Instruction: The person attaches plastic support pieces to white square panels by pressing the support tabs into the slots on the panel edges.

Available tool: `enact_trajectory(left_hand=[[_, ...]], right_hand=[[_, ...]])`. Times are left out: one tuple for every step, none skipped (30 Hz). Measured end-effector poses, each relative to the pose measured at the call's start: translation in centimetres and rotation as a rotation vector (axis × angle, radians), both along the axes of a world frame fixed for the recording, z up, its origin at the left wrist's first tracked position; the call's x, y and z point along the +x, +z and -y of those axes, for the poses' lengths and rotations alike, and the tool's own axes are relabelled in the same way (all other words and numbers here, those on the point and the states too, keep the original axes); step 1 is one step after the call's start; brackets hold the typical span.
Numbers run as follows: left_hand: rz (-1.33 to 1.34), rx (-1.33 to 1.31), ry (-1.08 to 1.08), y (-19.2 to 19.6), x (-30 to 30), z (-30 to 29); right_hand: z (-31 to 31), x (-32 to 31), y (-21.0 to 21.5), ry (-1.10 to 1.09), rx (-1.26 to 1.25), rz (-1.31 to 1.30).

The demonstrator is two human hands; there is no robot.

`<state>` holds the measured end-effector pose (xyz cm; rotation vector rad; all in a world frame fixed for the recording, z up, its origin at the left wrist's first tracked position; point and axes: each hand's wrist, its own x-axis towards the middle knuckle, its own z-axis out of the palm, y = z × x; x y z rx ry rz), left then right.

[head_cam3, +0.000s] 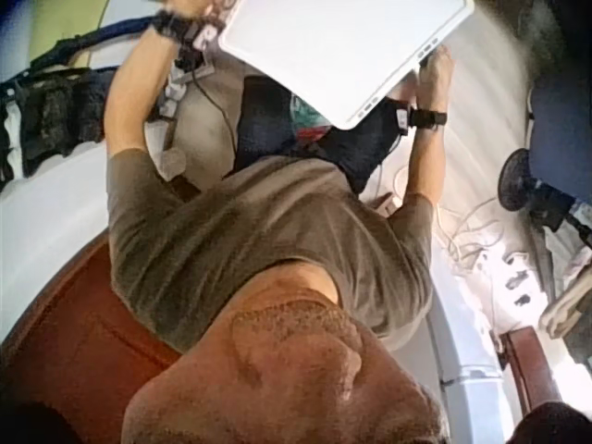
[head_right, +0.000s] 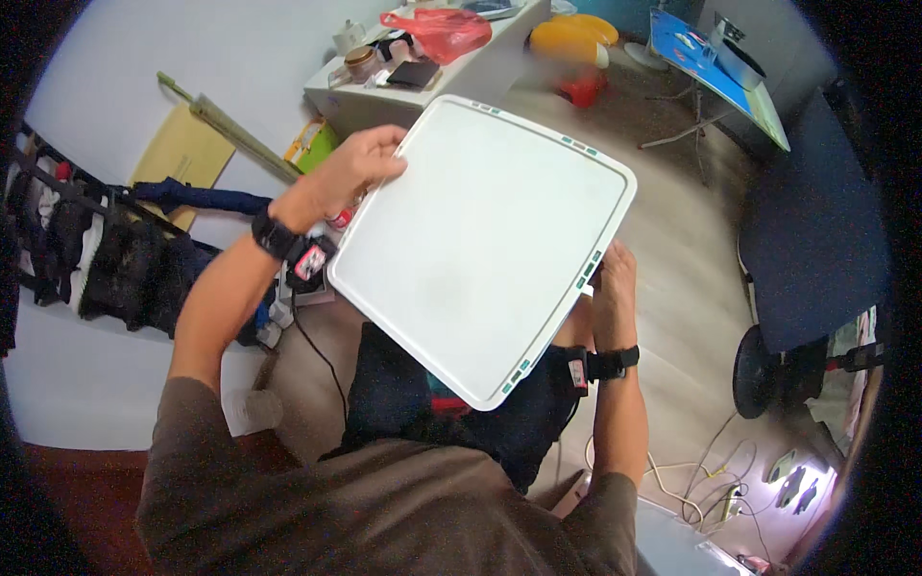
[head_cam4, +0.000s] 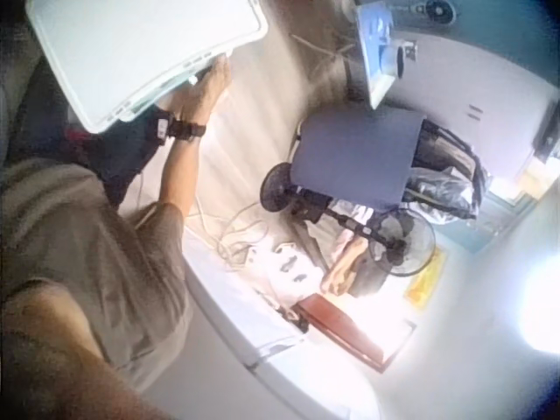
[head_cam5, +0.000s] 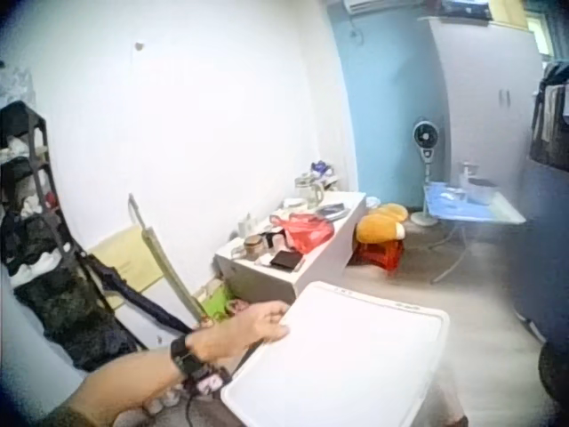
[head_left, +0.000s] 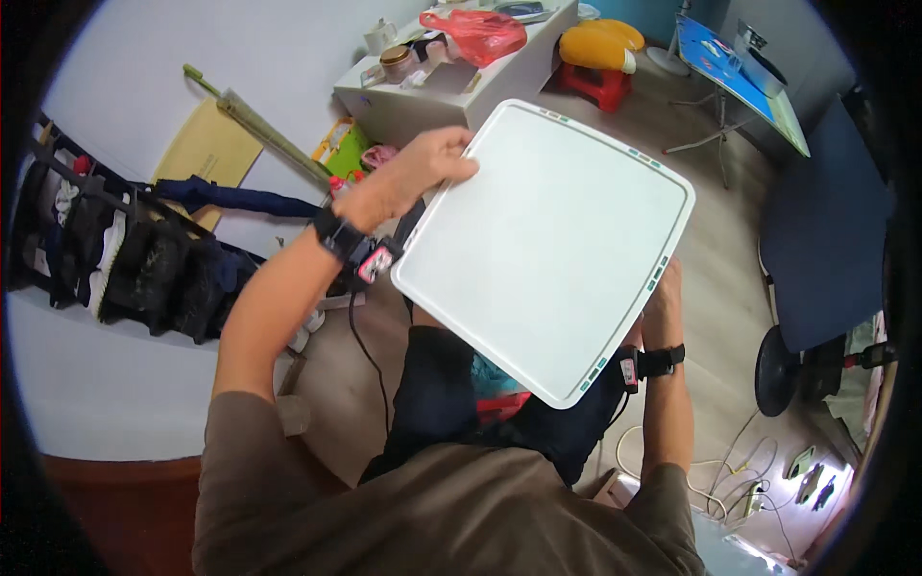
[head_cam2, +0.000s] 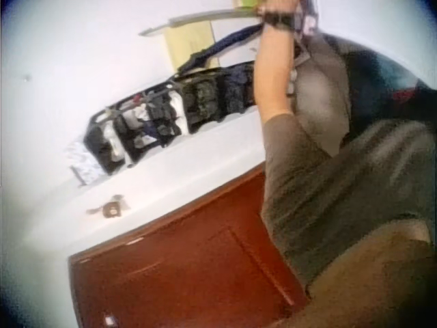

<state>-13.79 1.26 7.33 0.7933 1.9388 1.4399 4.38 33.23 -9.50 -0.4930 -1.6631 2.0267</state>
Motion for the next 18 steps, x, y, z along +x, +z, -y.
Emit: enact_trajectory(left_hand=[[-0.008,-0.003,-0.005,-0.7,0.4,-0.1],[0.032,0.096,0.019,-1.3,0.8,-0.1],[0.070,0.193,0.053,-1.8,1.2,0.2],[0.108,0.208,0.037,-2.2,1.5,0.1],[0.101,0.205,0.037,-2.9,1.8,-0.1],[0.123,0.231,0.054,-3.7,2.1,-0.6],[0.146,0.256,0.067,-4.1,2.6,-1.2],[0.220,0.334,0.092,-4.4,3.3,-1.9],[0.227,0.329,0.082,-4.9,3.7,-2.1],[0.338,0.439,0.143,-5.6,3.9,-2.3],[0.453,0.548,0.207,-6.3,3.7,-2.6],[0.520,0.594,0.192,-6.9,3.4,-2.7],[0.528,0.592,0.195,-7.7,3.4,-3.0],[0.554,0.605,0.240,-8.5,3.6,-3.4],[0.561,0.624,0.310,-8.9,3.9,-3.5],[0.575,0.613,0.365,-9.2,4.2,-3.5],[0.565,0.629,0.402,-9.4,4.5,-3.1],[0.619,0.628,0.339,-9.6,4.5,-4.4]], right_hand=[[0.6,-0.7,0.7,0.027,-0.129,0.064],[1.5,-1.6,1.1,-0.054,-0.334,0.039],[1.5,-2.2,1.1,-0.031,-0.397,0.047],[1.2,-2.6,1.2,0.006,-0.400,0.051],[1.0,-2.9,1.1,0.036,-0.402,0.059],[0.5,-3.1,1.1,0.054,-0.393,0.059],[0.0,-3.1,1.1,0.069,-0.377,0.063],[-0.4,-3.2,1.0,0.079,-0.366,0.062],[-0.4,-3.3,1.1,0.088,-0.355,0.075],[-0.6,-3.5,1.2,0.099,-0.341,0.085],[-0.8,-3.9,1.5,0.110,-0.323,0.090],[-0.9,-4.0,1.7,0.123,-0.309,0.094],[-1.1,-3.9,1.8,0.129,-0.297,0.098],[-1.3,-3.7,1.9,0.132,-0.288,0.104],[-1.2,-4.1,1.8,0.156,-0.288,0.103],[-1.0,-4.8,1.6,0.182,-0.285,0.102],[-0.5,-6.1,1.5,0.224,-0.277,0.108],[-1.0,-3.9,2.3,0.161,-0.256,0.132]])
